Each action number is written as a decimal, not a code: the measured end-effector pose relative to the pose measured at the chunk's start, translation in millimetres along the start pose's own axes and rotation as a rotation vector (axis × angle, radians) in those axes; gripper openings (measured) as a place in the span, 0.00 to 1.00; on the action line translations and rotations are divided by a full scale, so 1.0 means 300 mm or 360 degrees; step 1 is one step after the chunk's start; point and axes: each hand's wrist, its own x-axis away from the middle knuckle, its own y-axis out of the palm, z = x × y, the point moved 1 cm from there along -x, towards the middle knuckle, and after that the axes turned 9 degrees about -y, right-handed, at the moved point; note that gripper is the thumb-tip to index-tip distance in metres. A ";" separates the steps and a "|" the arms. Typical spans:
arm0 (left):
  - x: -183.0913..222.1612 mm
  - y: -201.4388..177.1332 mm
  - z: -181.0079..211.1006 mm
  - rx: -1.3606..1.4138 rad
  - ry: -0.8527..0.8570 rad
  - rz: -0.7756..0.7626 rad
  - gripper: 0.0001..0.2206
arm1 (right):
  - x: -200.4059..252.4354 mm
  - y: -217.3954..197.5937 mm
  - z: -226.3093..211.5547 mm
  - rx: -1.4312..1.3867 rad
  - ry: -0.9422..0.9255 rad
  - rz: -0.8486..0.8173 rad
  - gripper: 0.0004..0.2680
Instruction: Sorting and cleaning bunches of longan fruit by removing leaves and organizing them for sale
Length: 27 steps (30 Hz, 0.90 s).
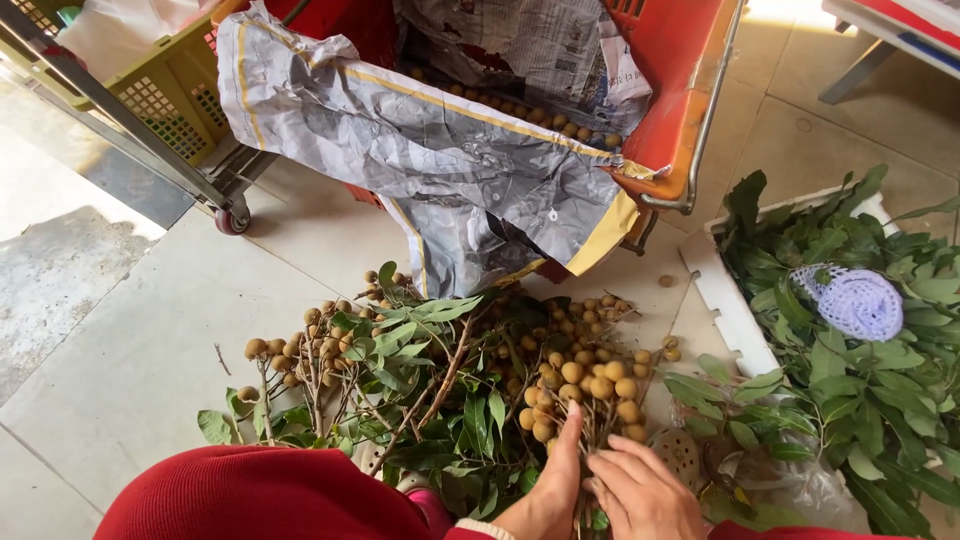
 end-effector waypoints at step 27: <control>0.012 0.002 0.121 -0.0555 -0.0278 0.0323 0.27 | -0.573 0.370 0.827 -0.1190 0.1701 0.0219 0.20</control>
